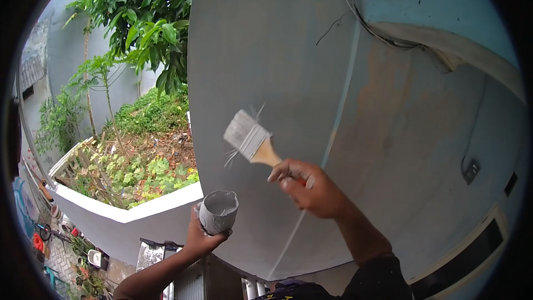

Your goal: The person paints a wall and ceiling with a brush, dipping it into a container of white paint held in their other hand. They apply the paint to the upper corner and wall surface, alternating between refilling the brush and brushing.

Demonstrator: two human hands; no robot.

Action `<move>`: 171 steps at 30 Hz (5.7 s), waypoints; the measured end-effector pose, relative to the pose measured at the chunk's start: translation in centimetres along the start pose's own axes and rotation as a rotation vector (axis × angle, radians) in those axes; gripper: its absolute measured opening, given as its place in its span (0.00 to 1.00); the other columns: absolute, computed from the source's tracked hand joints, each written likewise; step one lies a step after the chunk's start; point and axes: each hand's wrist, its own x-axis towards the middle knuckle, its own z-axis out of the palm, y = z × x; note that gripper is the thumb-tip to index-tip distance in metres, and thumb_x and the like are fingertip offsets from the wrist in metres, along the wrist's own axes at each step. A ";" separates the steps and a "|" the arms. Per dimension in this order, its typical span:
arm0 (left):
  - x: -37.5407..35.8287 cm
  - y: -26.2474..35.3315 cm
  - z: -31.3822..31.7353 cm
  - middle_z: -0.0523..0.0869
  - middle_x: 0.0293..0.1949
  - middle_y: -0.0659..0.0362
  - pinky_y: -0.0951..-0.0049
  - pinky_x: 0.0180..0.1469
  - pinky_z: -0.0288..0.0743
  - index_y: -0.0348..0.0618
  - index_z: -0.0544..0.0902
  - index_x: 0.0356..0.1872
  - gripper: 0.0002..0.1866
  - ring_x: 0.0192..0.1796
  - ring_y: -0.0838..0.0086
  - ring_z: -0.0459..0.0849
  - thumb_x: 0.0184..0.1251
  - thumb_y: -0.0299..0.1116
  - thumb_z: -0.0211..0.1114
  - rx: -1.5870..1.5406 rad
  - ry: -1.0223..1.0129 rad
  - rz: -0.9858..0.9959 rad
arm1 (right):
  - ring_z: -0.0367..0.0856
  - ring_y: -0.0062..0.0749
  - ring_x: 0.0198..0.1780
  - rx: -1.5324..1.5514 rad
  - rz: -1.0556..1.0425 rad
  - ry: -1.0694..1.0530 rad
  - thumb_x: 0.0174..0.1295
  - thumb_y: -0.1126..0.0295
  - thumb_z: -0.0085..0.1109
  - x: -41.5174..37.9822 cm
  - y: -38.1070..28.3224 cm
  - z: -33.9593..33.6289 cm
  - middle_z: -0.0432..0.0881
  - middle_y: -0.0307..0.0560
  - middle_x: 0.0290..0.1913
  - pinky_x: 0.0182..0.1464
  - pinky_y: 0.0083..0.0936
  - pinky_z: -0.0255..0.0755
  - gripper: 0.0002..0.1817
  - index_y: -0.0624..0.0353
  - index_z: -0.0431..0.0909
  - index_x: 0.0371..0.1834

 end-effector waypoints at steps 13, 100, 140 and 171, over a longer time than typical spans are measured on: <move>0.4 0.9 -0.7 0.77 0.62 0.47 0.61 0.69 0.74 0.36 0.62 0.70 0.48 0.65 0.64 0.80 0.53 0.36 0.85 -0.023 0.014 -0.062 | 0.75 0.32 0.47 0.301 -0.628 -1.180 0.72 0.50 0.70 -1.2 3.4 14.4 0.76 0.46 0.47 0.49 0.33 0.68 0.34 0.59 0.72 0.72; 0.6 0.4 -0.8 0.77 0.64 0.42 0.57 0.69 0.74 0.35 0.58 0.72 0.52 0.67 0.56 0.80 0.54 0.42 0.85 -0.055 0.227 -0.058 | 0.83 0.17 0.29 -0.574 -0.550 -0.063 0.67 0.73 0.71 7.8 -5.3 1.3 0.86 0.45 0.32 0.31 0.16 0.75 0.08 0.65 0.84 0.43; 0.4 -0.3 -0.5 0.77 0.61 0.45 0.60 0.66 0.76 0.34 0.58 0.70 0.50 0.64 0.62 0.80 0.54 0.38 0.85 -0.139 0.129 0.060 | 0.88 0.35 0.32 -0.682 -0.510 -0.280 0.68 0.69 0.69 8.0 -3.4 2.1 0.87 0.50 0.34 0.35 0.31 0.79 0.10 0.63 0.80 0.44; 0.5 0.2 -1.0 0.79 0.61 0.44 0.58 0.66 0.76 0.36 0.62 0.70 0.50 0.64 0.59 0.82 0.52 0.42 0.86 0.004 0.117 0.060 | 0.84 0.32 0.31 -0.897 -0.620 -0.434 0.56 0.72 0.71 10.1 -10.5 0.2 0.86 0.49 0.29 0.38 0.30 0.78 0.10 0.66 0.82 0.36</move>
